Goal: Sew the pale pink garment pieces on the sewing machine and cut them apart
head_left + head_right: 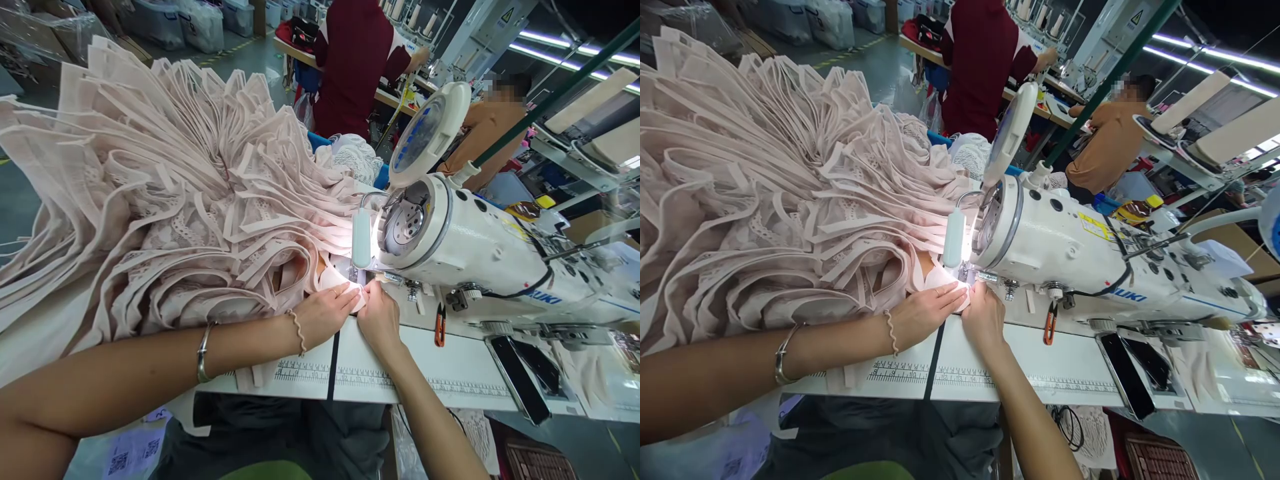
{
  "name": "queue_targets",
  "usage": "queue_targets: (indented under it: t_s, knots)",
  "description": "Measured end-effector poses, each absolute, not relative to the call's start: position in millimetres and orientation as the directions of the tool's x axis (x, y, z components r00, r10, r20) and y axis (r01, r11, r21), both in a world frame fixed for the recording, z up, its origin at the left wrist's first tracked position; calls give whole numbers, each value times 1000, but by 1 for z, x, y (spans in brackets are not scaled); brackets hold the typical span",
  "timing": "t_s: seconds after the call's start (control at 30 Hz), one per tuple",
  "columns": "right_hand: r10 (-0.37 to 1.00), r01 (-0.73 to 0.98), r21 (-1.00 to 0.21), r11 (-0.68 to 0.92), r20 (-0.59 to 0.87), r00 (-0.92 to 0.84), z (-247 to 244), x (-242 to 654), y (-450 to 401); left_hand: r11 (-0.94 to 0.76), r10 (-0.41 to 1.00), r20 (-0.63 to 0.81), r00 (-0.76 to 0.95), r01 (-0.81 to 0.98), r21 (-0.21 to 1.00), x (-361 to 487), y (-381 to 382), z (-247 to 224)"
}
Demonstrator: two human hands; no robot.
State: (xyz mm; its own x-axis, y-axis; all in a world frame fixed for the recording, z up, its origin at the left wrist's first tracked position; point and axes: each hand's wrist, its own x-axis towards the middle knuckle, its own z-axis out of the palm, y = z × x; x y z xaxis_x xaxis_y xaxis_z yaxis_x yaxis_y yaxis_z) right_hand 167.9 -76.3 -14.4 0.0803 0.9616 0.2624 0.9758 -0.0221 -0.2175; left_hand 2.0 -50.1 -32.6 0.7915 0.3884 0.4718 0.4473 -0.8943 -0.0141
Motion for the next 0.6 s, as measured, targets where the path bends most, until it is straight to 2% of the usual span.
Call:
queue_targets:
  t_s: [0.1,0.2,0.27,0.33,0.4,0.47,0.6]
  knots:
    - [969,972,-231,-38,230,92,-13,166,-76,-886,361,467,807,453,-99,2,-48,-31]
    - [979,958,-282,-42,178,96,-7,168,-78,-885,347,459,818,448,-129,3,-45,-27]
    - [989,934,-357,1,138,51,-3,174,-81,-888,348,455,820,444,-122,4,-44,-26]
    - [988,899,-422,114,141,-59,-1,183,-85,-889,339,477,811,442,-120,6,-42,-28]
    - [960,872,-418,255,220,-176,-3,192,-89,-888,316,524,791,441,-131,8,-41,-32]
    - [908,858,-357,369,336,-250,-9,200,-91,-883,309,552,774,449,-135,10,-41,-36]
    - [827,838,-270,474,463,-318,-22,204,-91,-874,348,545,763,474,-105,11,-42,-41]
